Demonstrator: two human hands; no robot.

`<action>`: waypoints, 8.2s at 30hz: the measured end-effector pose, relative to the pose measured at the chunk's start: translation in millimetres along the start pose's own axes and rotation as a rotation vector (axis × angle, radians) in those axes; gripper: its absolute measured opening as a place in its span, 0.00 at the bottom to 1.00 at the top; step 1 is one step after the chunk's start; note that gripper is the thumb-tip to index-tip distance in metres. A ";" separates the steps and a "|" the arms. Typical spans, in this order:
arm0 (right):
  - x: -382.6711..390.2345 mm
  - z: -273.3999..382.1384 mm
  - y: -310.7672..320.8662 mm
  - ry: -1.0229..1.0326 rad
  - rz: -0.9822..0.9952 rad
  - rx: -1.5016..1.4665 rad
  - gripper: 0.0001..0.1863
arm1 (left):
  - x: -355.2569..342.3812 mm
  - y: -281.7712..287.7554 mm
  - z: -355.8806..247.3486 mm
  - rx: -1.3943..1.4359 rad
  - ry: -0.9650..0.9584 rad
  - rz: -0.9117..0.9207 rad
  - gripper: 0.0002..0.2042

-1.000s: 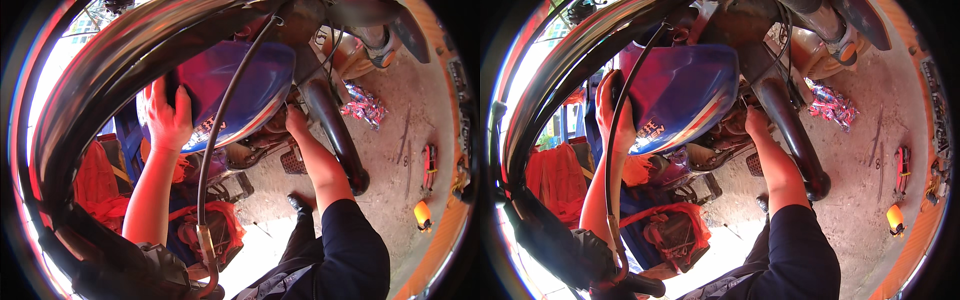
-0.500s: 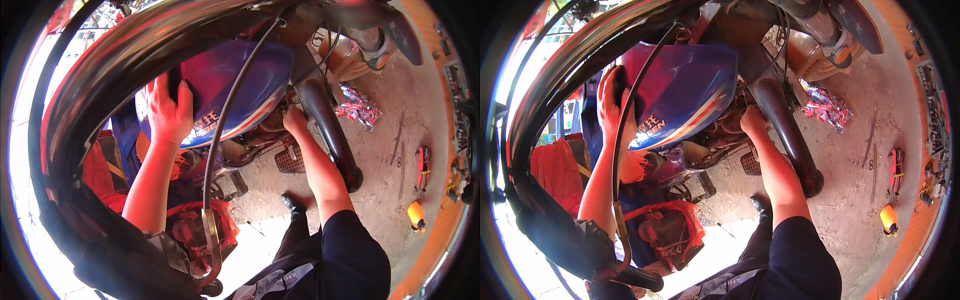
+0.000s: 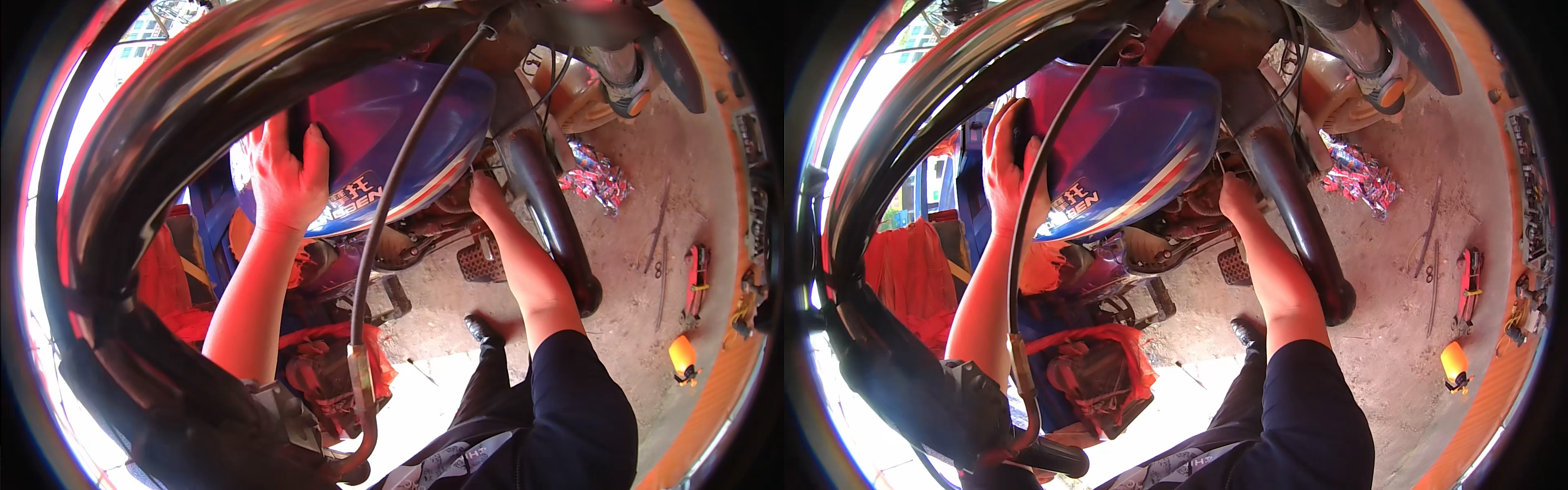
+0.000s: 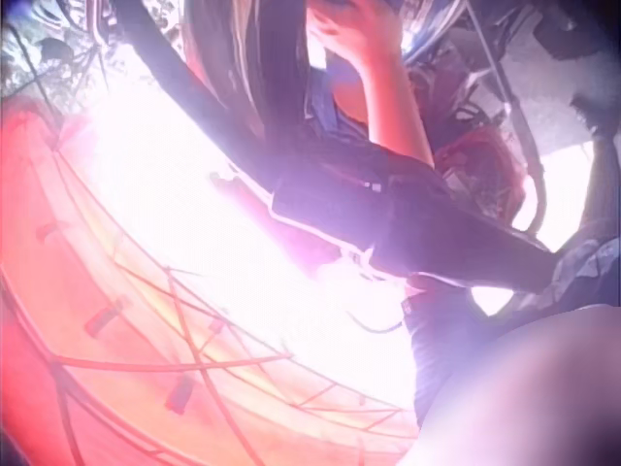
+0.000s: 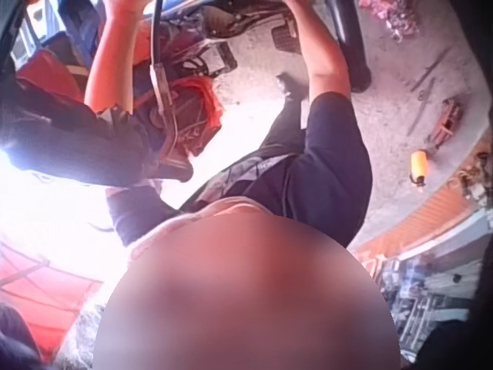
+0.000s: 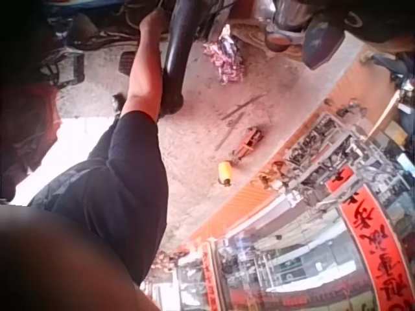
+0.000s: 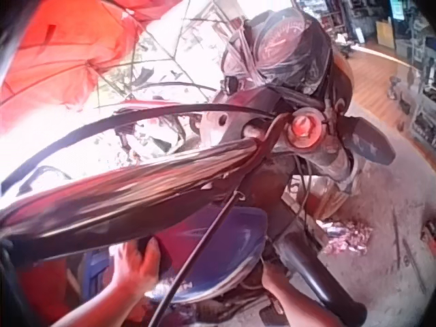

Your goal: The person works on a blue motorcycle in a workshop, manipulating wires and components under the fuel tank area. They adjust parts near the engine and handle the fuel tank, then return to the engine area to continue working on the wiring.

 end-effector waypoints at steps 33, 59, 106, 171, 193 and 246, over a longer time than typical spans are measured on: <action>-6.2 55.5 27.5 0.296 0.342 0.564 0.10 | 1.1 -0.7 2.0 -0.043 -0.055 0.015 0.21; 30.7 28.6 44.6 -0.104 -0.015 0.045 0.12 | 4.0 4.9 1.8 -0.020 -0.048 0.015 0.21; 21.3 1.7 5.7 0.005 -0.131 0.131 0.06 | -1.6 -0.6 -4.2 0.016 -0.023 0.047 0.21; 3.0 -13.4 -5.1 0.000 -0.195 -0.104 0.04 | -0.4 -10.0 3.4 0.101 0.003 0.060 0.21; 5.8 -15.3 -10.6 -0.038 -0.194 -0.029 0.05 | 1.3 -13.5 -2.8 0.169 0.069 0.144 0.21; 21.5 42.0 52.4 -0.192 0.200 0.041 0.11 | 2.9 0.1 -1.4 0.008 0.061 0.105 0.22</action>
Point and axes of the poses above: each hand's wrist, its own x-axis away from the middle knuckle, its own y-axis out of the back of the hand, z = x × y, the point moved 7 cm from there along -x, towards the middle knuckle, and after that the axes turned 4 degrees about -x, right-handed, at the moved point
